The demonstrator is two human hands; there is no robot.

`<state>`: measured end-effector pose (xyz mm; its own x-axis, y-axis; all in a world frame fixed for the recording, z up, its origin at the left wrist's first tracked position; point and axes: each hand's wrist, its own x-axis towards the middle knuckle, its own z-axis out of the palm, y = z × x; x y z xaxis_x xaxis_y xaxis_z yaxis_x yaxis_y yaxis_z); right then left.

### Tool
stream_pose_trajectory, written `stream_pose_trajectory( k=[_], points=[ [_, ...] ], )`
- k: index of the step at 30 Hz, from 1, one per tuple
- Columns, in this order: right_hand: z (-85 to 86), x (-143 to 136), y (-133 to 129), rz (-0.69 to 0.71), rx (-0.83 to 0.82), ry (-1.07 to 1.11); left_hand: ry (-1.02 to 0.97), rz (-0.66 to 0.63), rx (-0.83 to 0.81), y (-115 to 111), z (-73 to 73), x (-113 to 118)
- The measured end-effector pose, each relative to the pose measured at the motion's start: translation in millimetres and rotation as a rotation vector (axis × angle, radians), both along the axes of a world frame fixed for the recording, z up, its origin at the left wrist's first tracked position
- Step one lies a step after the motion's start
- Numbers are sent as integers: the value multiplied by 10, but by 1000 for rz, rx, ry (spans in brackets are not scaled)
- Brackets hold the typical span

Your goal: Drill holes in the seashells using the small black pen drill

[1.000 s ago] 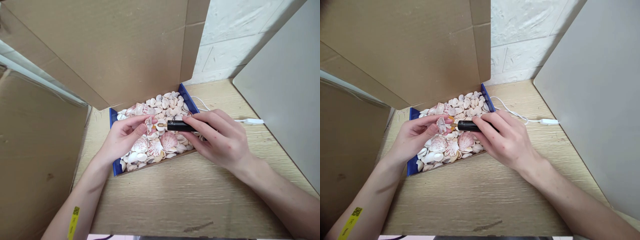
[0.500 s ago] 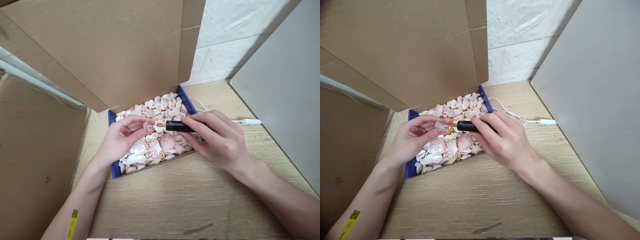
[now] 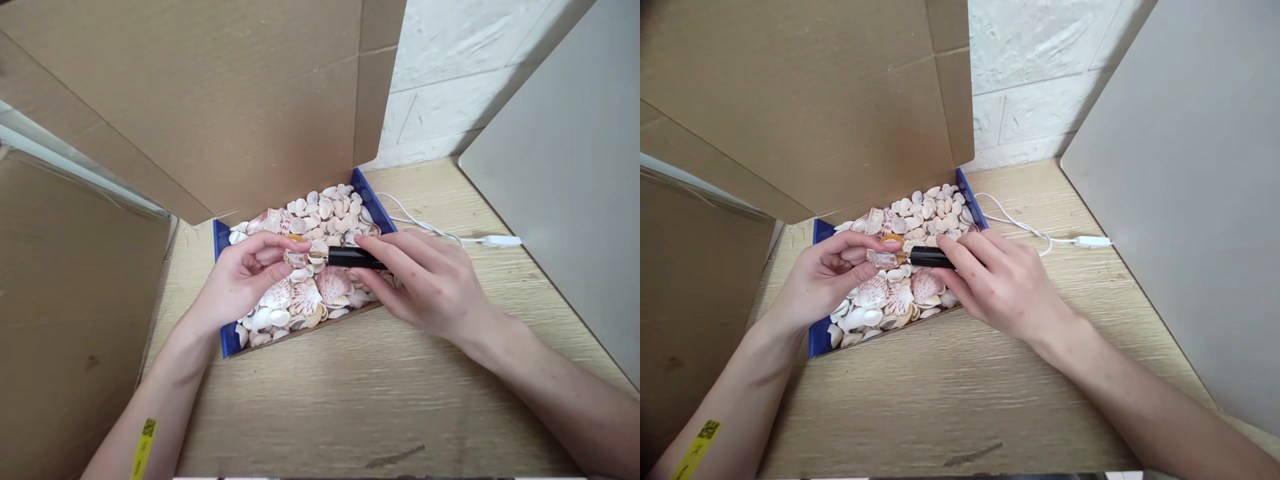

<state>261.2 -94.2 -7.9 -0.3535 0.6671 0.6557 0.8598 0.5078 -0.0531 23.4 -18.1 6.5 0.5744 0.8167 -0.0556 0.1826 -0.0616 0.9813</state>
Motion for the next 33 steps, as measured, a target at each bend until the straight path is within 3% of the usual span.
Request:
stream_pose_trajectory(
  k=[7,22,33],
  points=[
    [-25,-17,4,12,-116,-22,28,-13,0,-4,13,3],
    [-18,40,50,93,1,31,48,-63,-7,-38,3,16],
    [-26,41,47,1,4,41,19,-2,36,-33,-8,13]
  ],
)
